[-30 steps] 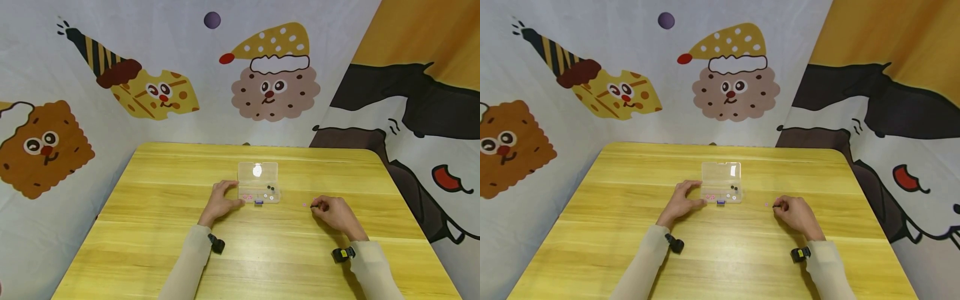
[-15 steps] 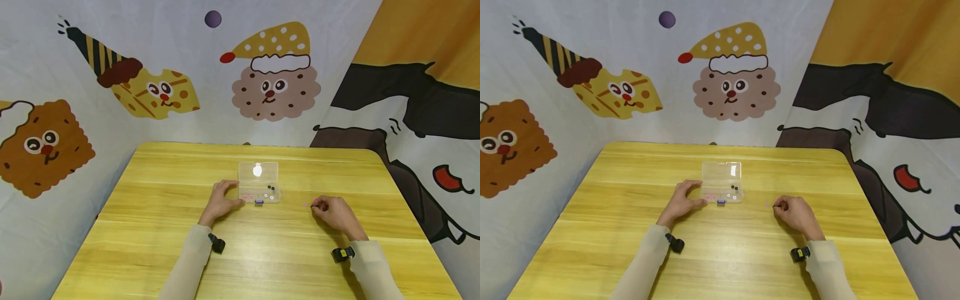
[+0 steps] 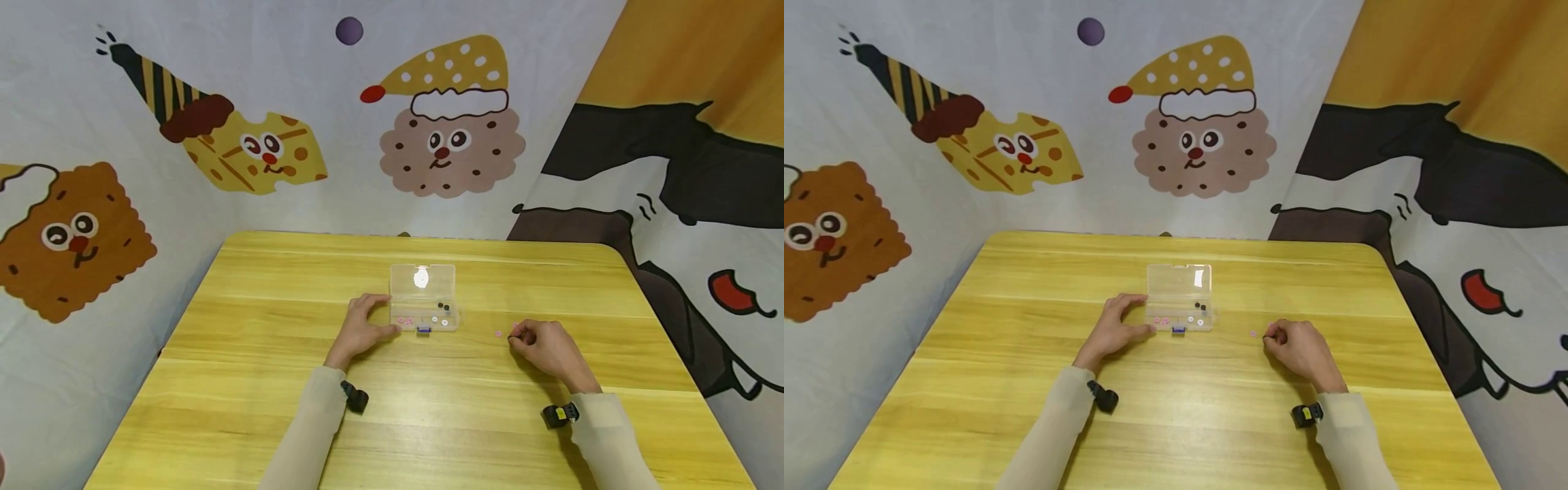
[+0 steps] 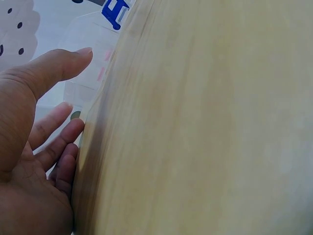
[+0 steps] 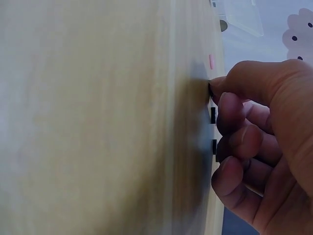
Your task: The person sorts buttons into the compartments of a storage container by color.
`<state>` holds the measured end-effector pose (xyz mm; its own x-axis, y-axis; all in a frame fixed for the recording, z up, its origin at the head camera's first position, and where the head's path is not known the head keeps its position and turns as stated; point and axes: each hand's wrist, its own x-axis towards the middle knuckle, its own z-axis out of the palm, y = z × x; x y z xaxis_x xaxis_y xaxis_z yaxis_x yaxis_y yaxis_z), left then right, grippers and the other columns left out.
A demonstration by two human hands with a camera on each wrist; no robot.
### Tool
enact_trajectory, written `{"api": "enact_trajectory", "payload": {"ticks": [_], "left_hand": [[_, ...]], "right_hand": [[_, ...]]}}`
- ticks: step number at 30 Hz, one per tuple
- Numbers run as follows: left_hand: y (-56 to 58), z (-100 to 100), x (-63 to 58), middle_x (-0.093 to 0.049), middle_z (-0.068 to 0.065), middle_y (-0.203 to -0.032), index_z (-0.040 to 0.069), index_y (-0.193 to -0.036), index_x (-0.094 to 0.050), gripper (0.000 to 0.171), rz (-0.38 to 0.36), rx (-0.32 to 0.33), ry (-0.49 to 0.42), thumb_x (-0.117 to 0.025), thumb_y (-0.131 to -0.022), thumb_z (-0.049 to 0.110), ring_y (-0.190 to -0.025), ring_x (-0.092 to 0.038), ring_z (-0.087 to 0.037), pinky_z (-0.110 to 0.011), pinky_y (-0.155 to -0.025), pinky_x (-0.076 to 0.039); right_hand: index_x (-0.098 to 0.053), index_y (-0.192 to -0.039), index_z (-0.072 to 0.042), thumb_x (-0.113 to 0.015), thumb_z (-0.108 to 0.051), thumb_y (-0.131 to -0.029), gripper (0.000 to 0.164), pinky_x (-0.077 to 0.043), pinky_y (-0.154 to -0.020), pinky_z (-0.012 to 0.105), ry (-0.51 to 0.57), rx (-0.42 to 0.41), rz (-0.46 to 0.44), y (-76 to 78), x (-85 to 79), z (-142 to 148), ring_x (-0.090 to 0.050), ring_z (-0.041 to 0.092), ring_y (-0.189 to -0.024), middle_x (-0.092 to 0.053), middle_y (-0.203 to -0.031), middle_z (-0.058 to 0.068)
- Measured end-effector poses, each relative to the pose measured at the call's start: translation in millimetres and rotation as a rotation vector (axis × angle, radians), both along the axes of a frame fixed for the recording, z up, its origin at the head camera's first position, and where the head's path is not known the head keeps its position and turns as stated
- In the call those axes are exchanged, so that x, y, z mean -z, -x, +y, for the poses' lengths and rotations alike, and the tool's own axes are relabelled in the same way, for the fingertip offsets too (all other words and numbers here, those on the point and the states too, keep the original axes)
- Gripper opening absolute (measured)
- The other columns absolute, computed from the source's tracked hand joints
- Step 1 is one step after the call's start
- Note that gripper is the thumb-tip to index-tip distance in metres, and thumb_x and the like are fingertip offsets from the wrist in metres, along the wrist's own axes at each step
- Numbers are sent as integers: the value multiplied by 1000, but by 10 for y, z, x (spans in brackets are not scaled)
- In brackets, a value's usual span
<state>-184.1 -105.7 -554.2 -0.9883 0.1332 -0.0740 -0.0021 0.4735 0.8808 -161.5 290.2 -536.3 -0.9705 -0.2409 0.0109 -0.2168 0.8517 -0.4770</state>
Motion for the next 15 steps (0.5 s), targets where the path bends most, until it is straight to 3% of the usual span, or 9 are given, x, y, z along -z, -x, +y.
{"api": "enact_trajectory", "payload": {"ticks": [15], "left_hand": [[-6,-1,-2,-58,-1,-143,19,-139,-62,67,-11,-6,-10,-90,-78,26,-137,-39,-27,-53,-120,-34]], "right_hand": [[-76,-99,-16,-73,-23,-94,9,-44,-58,22,5,12,3,-16,-14,1,-53,4,-61,-68,-74,-10]]}}
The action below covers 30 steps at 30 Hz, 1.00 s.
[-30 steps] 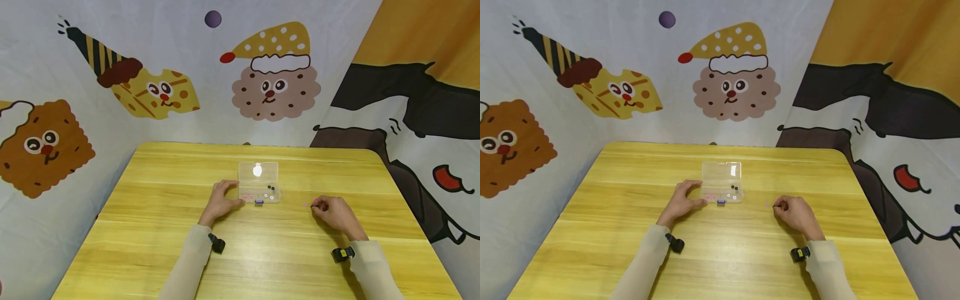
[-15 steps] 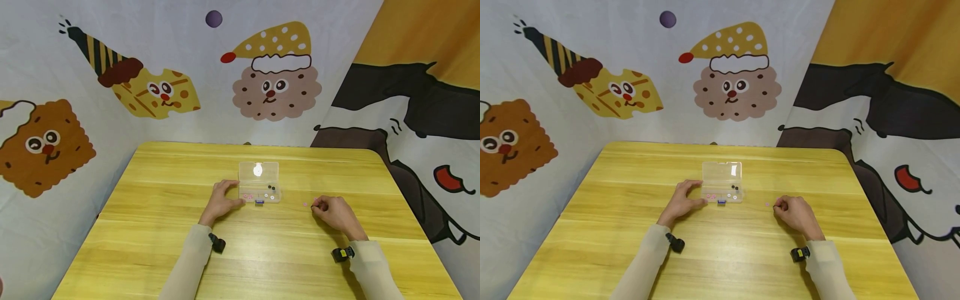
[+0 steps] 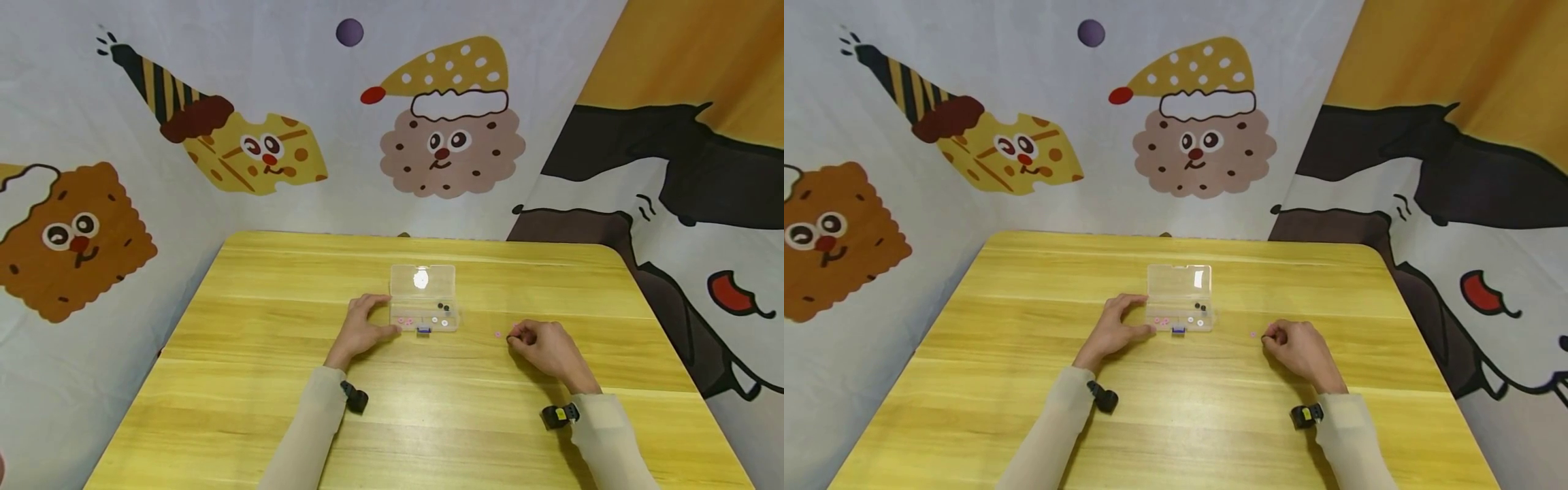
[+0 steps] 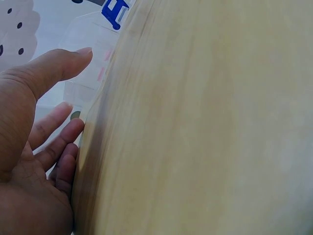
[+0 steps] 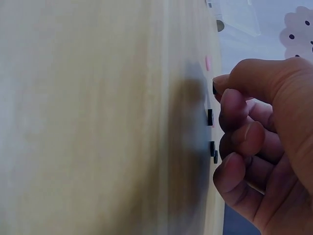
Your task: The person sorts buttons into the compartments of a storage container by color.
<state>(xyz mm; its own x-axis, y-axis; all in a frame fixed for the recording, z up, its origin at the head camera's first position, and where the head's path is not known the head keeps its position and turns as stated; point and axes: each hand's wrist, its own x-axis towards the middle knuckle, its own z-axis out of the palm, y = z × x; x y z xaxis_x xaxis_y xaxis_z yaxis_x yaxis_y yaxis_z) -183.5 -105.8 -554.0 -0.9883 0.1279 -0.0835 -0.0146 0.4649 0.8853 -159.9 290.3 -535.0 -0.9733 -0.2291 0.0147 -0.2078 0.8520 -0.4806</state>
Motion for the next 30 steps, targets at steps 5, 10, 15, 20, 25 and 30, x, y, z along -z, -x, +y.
{"api": "enact_trajectory", "payload": {"ticks": [5,10,15,20,25,30], "left_hand": [[-4,0,1,-58,-1,-143,21,-138,-62,66,-1,1,1,-90,-78,26,-138,-39,-26,-54,-120,-33],[-6,-1,-4,-58,-1,-142,21,-138,-62,67,4,4,9,-90,-78,25,-138,-39,-26,-53,-120,-33],[-9,-1,-5,-58,-1,-143,20,-138,-62,67,9,3,8,-90,-78,26,-137,-39,-27,-54,-120,-34],[-11,2,-13,-57,-1,-144,20,-139,-62,67,1,2,7,-90,-78,26,-137,-39,-26,-54,-120,-34],[-9,2,-12,-57,-1,-144,19,-138,-62,67,9,-1,6,-90,-78,27,-136,-40,-26,-55,-119,-34],[-6,1,6,-58,-1,-143,19,-138,-62,67,14,-1,2,-90,-77,28,-135,-41,-26,-55,-118,-35]], "right_hand": [[-75,-97,-18,-73,-25,-94,8,-43,-58,22,26,9,-18,-8,-11,-27,-52,6,-61,-67,-75,-10],[-75,-94,-22,-74,-29,-95,8,-42,-55,23,61,23,-26,1,-28,-64,-51,7,-58,-65,-73,-9],[-75,-94,-24,-74,-33,-95,9,-43,-56,23,95,26,-50,23,-48,-114,-53,8,-60,-66,-74,-9],[-75,-96,-22,-74,-30,-95,9,-46,-57,24,112,11,-56,55,-75,-169,-57,8,-62,-68,-75,-8],[-75,-98,-19,-74,-28,-95,10,-46,-55,25,129,5,-53,89,-107,-225,-57,9,-58,-69,-75,-4],[-75,-99,-16,-74,-25,-95,10,-45,-53,26,147,3,-54,127,-136,-294,-56,11,-55,-67,-71,-3]]}}
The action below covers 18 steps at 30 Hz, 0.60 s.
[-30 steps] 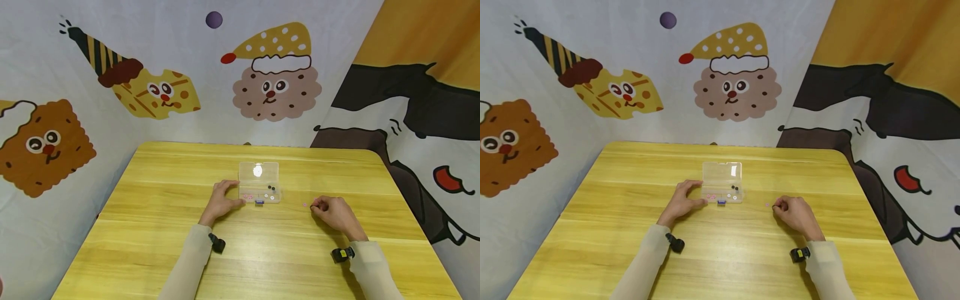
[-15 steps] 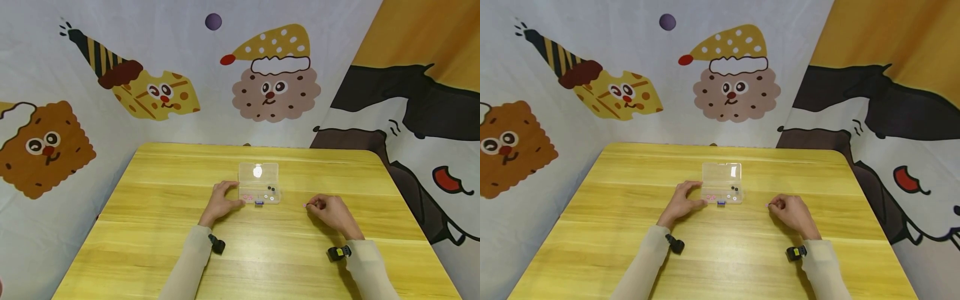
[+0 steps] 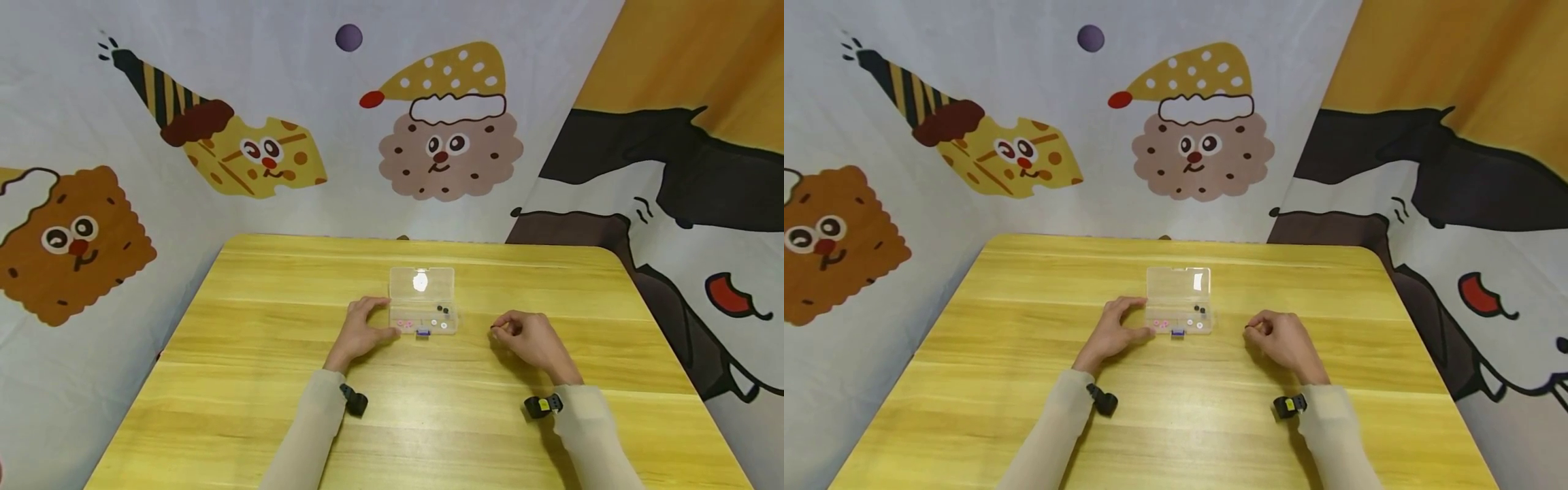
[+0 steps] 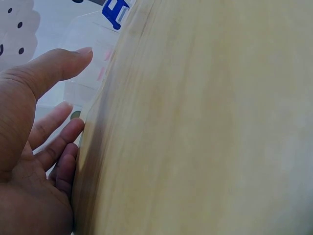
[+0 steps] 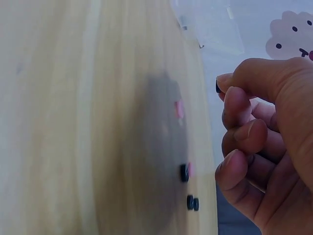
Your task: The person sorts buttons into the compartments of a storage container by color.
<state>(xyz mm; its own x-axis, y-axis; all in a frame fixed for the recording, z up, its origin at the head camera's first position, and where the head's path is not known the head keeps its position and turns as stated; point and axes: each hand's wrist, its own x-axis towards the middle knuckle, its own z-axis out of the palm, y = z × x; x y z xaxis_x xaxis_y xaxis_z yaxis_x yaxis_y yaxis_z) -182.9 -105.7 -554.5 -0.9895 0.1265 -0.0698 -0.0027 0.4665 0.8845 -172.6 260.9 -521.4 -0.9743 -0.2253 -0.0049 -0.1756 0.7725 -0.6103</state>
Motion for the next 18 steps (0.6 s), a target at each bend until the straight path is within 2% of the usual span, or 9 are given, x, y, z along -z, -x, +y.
{"api": "enact_trajectory", "payload": {"ticks": [11,18], "left_hand": [[29,2,7,-57,0,-143,21,-138,-62,69,-6,-3,-3,-91,-76,30,-136,-40,-26,-55,-119,-34],[0,-5,10,-58,-2,-141,21,-137,-62,68,-5,0,-15,-91,-76,30,-136,-41,-28,-58,-119,-33]], "right_hand": [[-76,-97,-15,-74,-19,-93,6,-42,-51,24,39,-12,45,145,-98,-232,-51,10,-53,-63,-68,-4],[-76,-97,-15,-73,-20,-93,6,-39,-47,24,77,-32,32,196,-106,-377,-49,10,-52,-63,-68,-3]]}}
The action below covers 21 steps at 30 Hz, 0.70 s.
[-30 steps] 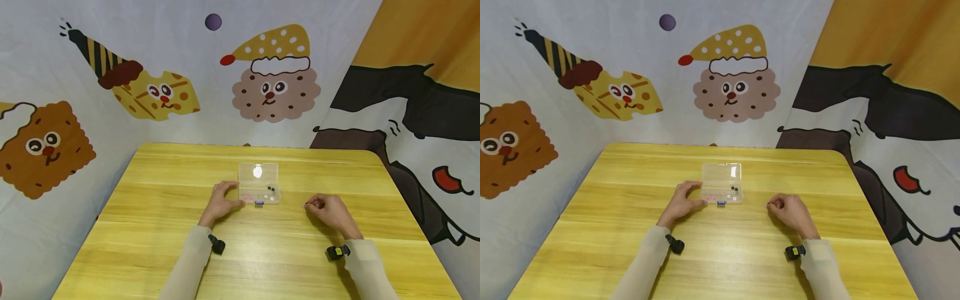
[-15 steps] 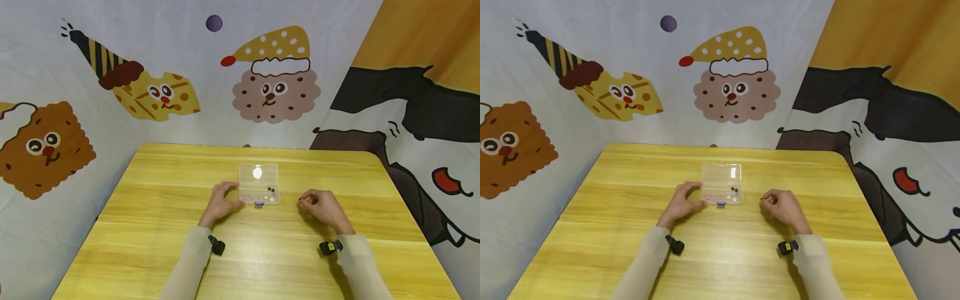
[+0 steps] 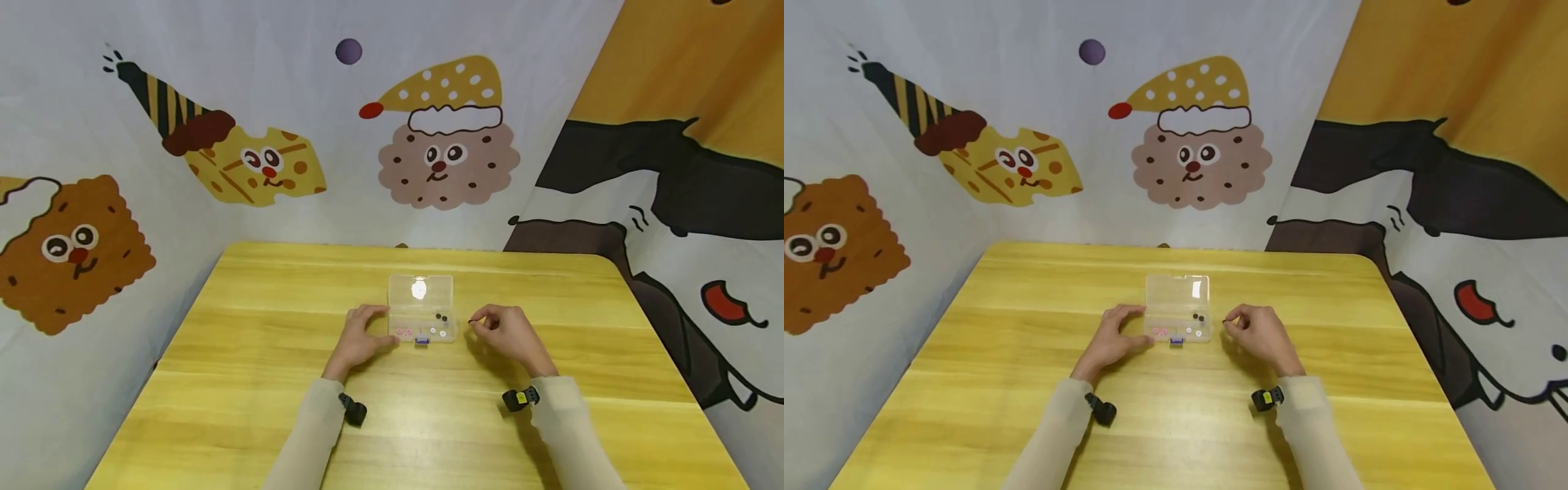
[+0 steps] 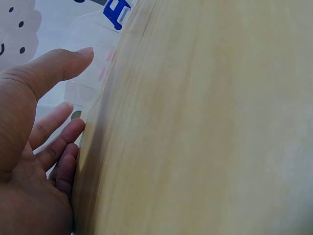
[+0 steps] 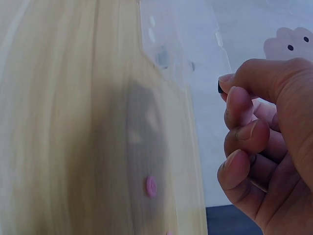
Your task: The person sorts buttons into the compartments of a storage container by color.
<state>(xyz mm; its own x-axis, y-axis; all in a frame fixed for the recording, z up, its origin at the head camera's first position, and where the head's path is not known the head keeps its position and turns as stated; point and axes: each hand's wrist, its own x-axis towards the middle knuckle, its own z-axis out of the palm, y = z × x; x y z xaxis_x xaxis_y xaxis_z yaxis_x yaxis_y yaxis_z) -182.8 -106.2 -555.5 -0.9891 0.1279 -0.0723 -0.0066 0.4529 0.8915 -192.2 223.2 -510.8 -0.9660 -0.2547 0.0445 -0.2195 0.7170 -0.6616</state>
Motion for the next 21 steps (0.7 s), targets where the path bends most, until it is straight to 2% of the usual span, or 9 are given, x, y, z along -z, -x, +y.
{"api": "enact_trajectory", "payload": {"ticks": [7,14,21], "left_hand": [[-20,-6,10,-59,-2,-141,19,-138,-62,69,6,-1,-1,-91,-75,29,-136,-41,-27,-57,-119,-33],[-7,-15,30,-59,-1,-140,20,-137,-63,68,16,1,-2,-90,-76,28,-135,-41,-27,-58,-118,-34],[-15,-13,23,-59,-1,-139,21,-137,-63,67,17,7,-1,-90,-77,29,-135,-41,-26,-57,-118,-34]], "right_hand": [[-76,-95,-16,-75,-21,-93,6,-39,-48,23,-6,-13,22,52,-8,-140,-48,9,-53,-61,-67,-4],[-75,-96,-15,-74,-21,-93,7,-37,-47,23,-5,-8,-4,121,-48,-280,-47,11,-54,-60,-68,-2],[-76,-97,-15,-73,-19,-93,6,-36,-47,23,17,-38,-5,170,-69,-433,-46,11,-52,-61,-66,-2]]}}
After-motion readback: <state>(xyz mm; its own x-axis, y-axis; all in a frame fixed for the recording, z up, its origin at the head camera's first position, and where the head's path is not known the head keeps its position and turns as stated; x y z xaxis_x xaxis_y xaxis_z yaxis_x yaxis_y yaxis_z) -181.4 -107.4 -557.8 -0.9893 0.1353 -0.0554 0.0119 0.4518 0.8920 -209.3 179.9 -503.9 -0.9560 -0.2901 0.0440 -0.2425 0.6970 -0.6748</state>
